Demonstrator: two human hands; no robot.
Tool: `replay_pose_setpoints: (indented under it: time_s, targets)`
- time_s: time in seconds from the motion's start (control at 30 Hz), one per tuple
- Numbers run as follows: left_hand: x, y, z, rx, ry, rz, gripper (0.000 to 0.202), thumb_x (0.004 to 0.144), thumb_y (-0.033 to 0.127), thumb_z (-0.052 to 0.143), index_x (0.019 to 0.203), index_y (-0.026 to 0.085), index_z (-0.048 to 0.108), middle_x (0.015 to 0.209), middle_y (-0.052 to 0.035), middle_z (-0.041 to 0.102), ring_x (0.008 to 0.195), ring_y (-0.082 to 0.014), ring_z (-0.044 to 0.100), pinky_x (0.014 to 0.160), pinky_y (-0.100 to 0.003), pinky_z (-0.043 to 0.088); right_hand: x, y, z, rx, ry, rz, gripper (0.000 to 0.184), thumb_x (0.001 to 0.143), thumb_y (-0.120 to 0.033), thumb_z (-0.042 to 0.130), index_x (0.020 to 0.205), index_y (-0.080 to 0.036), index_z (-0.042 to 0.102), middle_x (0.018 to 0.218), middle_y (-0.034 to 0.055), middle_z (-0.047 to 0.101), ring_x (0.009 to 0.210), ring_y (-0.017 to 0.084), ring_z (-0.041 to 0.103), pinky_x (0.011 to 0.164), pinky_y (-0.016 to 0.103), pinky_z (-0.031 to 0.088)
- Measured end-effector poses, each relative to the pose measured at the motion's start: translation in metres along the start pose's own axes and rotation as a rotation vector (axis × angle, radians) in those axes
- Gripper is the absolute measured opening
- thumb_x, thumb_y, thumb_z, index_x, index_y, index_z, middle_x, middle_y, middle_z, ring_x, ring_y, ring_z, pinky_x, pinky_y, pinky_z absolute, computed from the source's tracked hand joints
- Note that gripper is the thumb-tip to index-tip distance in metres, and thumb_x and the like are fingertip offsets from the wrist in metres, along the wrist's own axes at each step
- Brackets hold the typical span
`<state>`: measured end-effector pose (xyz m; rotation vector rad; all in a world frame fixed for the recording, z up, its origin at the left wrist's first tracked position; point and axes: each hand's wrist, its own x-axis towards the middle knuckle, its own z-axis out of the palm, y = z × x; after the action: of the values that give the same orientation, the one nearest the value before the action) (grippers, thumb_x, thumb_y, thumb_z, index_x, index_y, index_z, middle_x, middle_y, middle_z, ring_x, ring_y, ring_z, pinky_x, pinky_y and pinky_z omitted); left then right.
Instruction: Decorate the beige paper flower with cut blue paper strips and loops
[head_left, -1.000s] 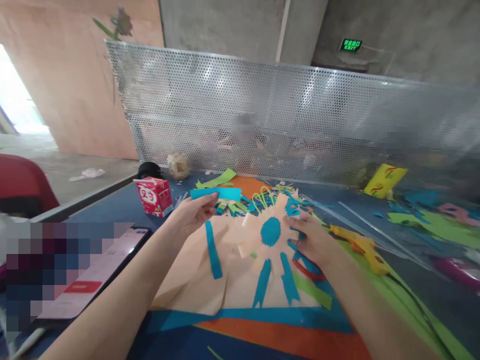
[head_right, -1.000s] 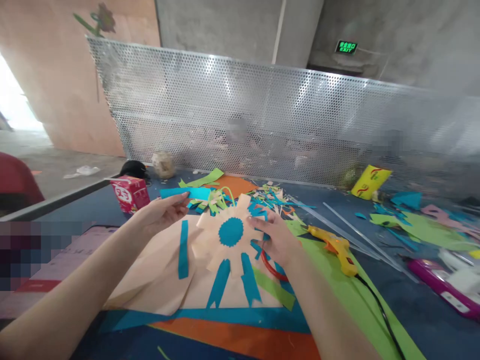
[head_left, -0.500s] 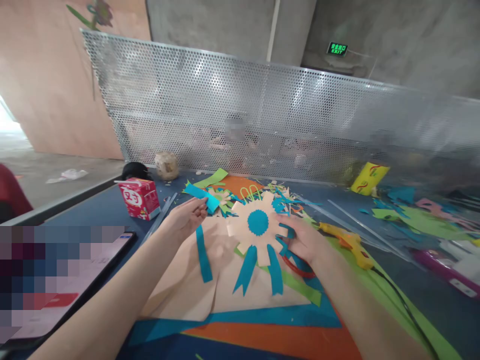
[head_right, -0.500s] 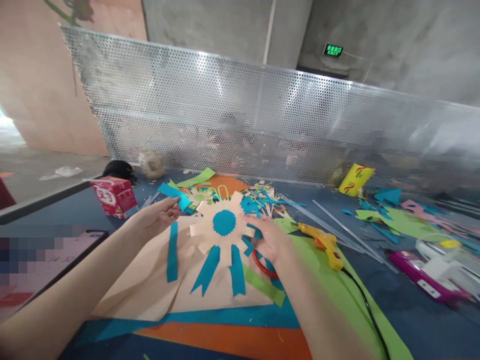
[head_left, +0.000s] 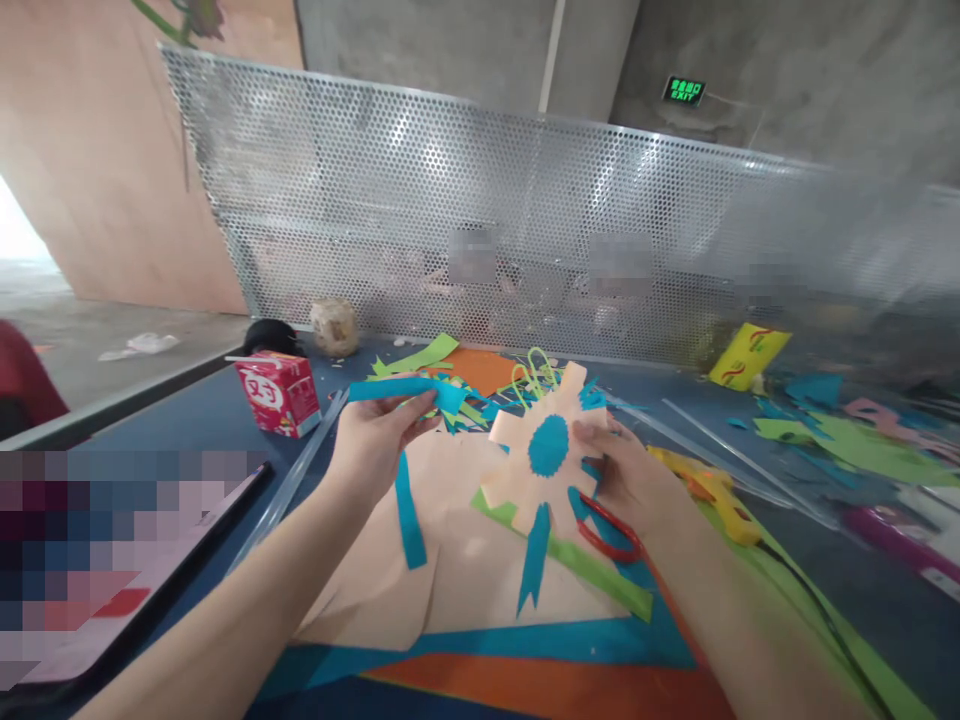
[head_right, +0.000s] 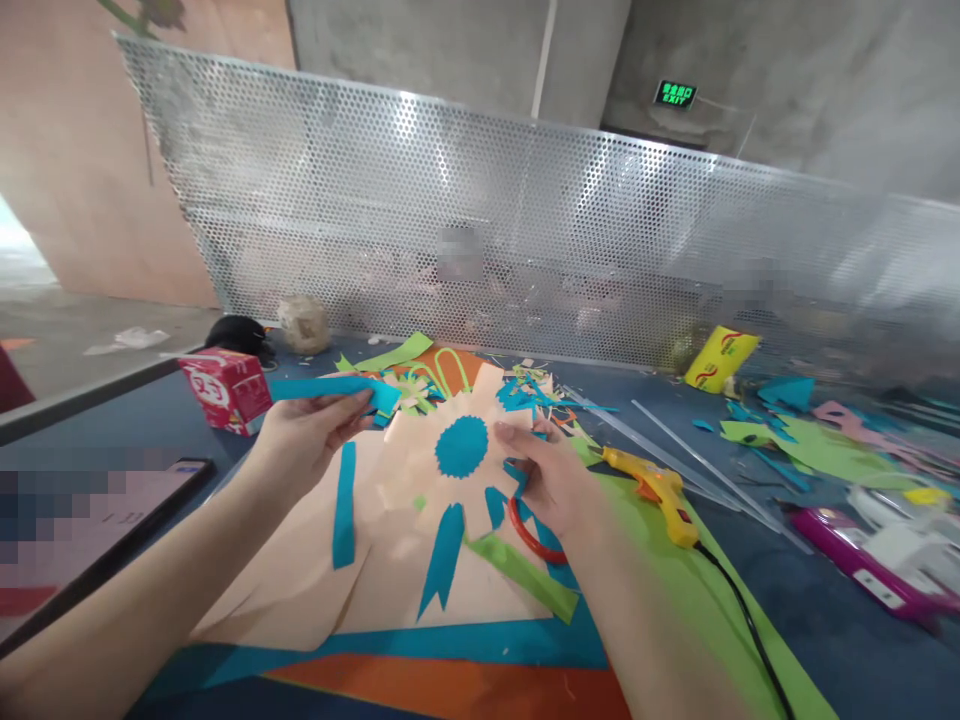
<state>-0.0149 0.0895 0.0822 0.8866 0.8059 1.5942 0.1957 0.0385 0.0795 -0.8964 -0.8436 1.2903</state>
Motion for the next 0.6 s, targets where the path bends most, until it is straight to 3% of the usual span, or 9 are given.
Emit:
replay_pose_setpoints:
  time_s: [0.07,0.17,0.37,0.47,0.6]
  targets:
    - [-0.008,0.001,0.006,0.004,-0.060,0.062,0.025,0.049,0.010,0.074,0.063,0.013,0.053,0.058,0.0017,0.060,0.056,-0.0109,0.059,0.056,-0.022,0.051,-0.001,0.001,0.002,0.020,-0.002,0.014,0.025,0.046,-0.019,0.077,0.058,-0.018,0.055,0.051,-0.0062,0.057,0.046,0.008,0.052,0.046,0.020,0.045]
    - [-0.019,0.005,0.013,-0.042,-0.099,0.057,0.034,0.043,0.007,0.076,0.065,0.014,0.051,0.055,0.0061,0.055,0.053,-0.0075,0.056,0.054,-0.018,0.048,-0.005,0.003,0.006,-0.054,-0.103,0.002,0.023,0.049,-0.017,0.076,0.060,-0.019,0.057,0.055,-0.0045,0.060,0.049,0.008,0.054,0.048,0.019,0.045]
    - [-0.028,0.010,0.013,0.036,-0.108,-0.059,0.046,0.048,0.016,0.077,0.090,0.014,0.059,0.063,-0.0005,0.065,0.058,-0.0134,0.061,0.057,-0.024,0.050,-0.010,0.007,0.009,-0.121,-0.167,-0.002,0.023,0.054,-0.018,0.074,0.070,-0.023,0.059,0.059,-0.0053,0.062,0.052,0.008,0.056,0.050,0.019,0.046]
    - [-0.029,0.010,0.012,0.080,-0.118,-0.048,0.039,0.051,0.020,0.076,0.086,0.015,0.060,0.066,-0.0021,0.067,0.061,-0.0153,0.063,0.059,-0.027,0.052,-0.011,0.007,0.010,-0.141,-0.163,-0.007,0.021,0.054,-0.018,0.074,0.068,-0.023,0.059,0.060,-0.0047,0.062,0.054,0.008,0.057,0.052,0.019,0.047]
    - [-0.029,0.008,0.013,0.147,-0.114,-0.052,0.024,0.046,0.019,0.077,0.062,0.013,0.061,0.055,-0.0004,0.063,0.052,-0.0133,0.060,0.053,-0.023,0.051,-0.011,0.007,0.012,-0.149,-0.110,-0.015,0.020,0.054,-0.018,0.074,0.066,-0.022,0.058,0.060,-0.0039,0.062,0.055,0.009,0.057,0.053,0.020,0.047]
